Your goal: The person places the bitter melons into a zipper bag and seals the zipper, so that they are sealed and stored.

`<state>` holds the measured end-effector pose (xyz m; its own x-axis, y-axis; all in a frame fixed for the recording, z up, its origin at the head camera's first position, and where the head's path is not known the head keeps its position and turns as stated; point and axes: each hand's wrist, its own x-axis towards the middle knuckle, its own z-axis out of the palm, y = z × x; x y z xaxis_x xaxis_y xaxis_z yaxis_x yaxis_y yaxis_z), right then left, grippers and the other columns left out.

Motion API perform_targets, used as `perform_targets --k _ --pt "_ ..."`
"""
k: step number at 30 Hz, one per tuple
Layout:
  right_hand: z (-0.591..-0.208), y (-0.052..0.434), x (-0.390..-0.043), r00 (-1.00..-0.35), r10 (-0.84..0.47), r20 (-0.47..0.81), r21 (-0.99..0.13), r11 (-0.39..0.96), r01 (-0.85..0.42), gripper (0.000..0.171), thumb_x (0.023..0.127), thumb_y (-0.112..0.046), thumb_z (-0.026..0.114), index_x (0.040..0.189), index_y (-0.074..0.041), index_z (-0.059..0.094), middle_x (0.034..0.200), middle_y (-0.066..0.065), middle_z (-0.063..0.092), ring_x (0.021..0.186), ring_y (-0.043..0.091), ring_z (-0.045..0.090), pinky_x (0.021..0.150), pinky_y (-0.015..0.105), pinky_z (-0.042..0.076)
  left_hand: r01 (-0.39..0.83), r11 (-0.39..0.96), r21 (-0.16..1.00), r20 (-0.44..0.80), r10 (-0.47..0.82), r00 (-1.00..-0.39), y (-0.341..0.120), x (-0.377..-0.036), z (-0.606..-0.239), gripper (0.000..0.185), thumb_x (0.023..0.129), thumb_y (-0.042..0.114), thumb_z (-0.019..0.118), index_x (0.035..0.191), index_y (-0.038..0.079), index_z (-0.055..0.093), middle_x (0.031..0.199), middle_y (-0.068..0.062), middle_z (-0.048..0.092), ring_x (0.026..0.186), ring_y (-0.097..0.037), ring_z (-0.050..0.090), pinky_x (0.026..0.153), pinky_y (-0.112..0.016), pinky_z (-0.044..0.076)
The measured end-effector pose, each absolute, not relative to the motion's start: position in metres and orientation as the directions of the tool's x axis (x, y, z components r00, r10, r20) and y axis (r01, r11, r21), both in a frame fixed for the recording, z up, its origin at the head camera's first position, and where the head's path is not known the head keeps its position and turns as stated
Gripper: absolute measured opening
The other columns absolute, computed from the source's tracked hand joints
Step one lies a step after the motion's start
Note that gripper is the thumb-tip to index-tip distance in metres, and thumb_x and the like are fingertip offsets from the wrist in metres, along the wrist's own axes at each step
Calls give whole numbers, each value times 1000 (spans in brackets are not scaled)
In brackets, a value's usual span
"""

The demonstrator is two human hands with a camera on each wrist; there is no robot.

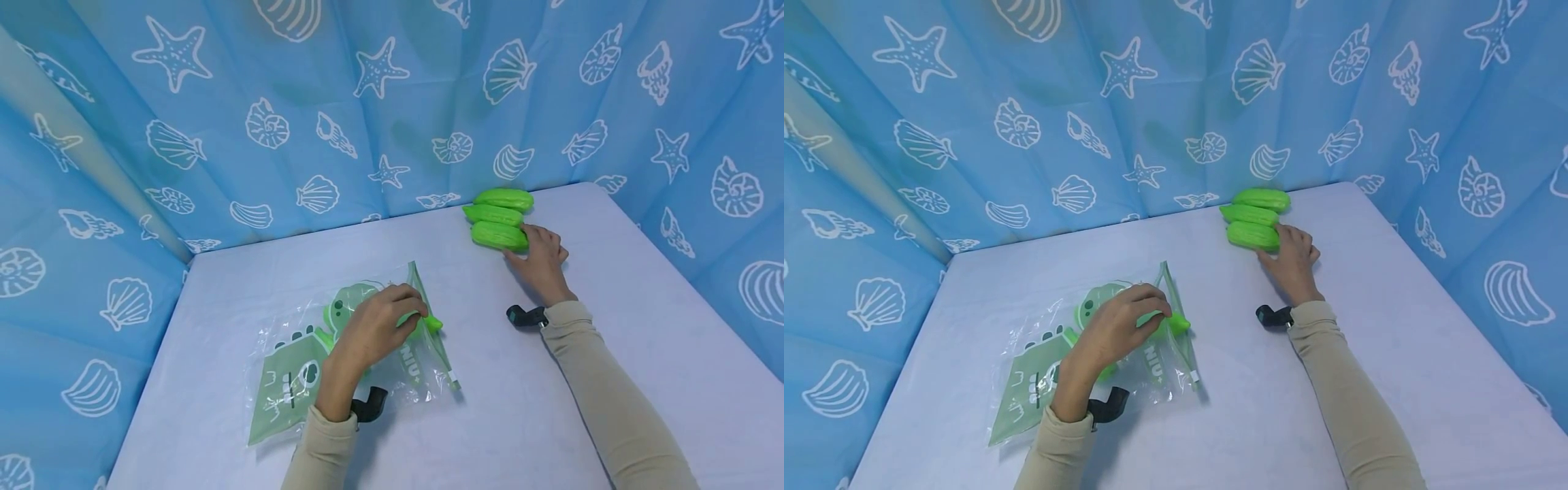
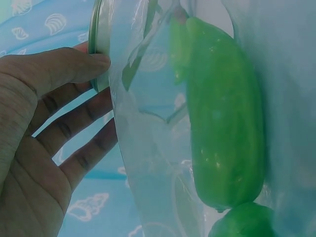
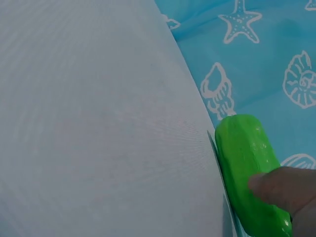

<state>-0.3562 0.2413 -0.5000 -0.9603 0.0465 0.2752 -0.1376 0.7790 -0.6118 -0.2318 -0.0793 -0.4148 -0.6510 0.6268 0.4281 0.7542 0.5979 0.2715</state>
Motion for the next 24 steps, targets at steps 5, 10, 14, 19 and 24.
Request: perform_targets --k 5,10,14,19,24 --pt "-503 242 -357 -956 68 286 -634 762 -135 57 86 -28 64 133 -3 43 133 19 39 124 37 27 90 55 15 751 602 269 426 625 -654 -79 -231 -415 12 83 10 67 90 19 70 99 9 59 87 -6 54 70 -20 47" --pt "-502 244 -355 -957 78 279 -642 756 -126 57 85 -34 64 130 -4 47 130 18 43 122 37 31 91 55 16 749 604 272 419 627 -657 -79 -232 -415 12 83 10 67 91 18 70 99 9 59 88 -5 53 71 -20 46" --pt "-499 244 -349 -958 80 277 -660 741 -129 55 84 -35 65 127 -5 50 128 18 45 121 37 33 91 55 16 746 599 291 413 624 -663 -78 -232 -416 12 83 9 66 91 18 70 100 8 59 89 -6 54 74 -21 47" --pt "-494 242 -344 -954 57 295 -661 732 -161 52 83 -34 66 124 -7 53 127 16 47 120 36 35 91 54 17 739 605 298 407 620 -671 -79 -231 -415 12 83 10 67 91 19 70 100 8 60 90 -6 55 75 -22 47" --pt "-487 238 -338 -947 19 322 -663 719 -211 50 82 -34 68 123 -8 54 126 14 48 118 34 36 91 54 18 729 620 289 393 617 -681 -79 -231 -414 13 83 10 67 92 19 70 101 9 59 89 -5 54 72 -20 47"
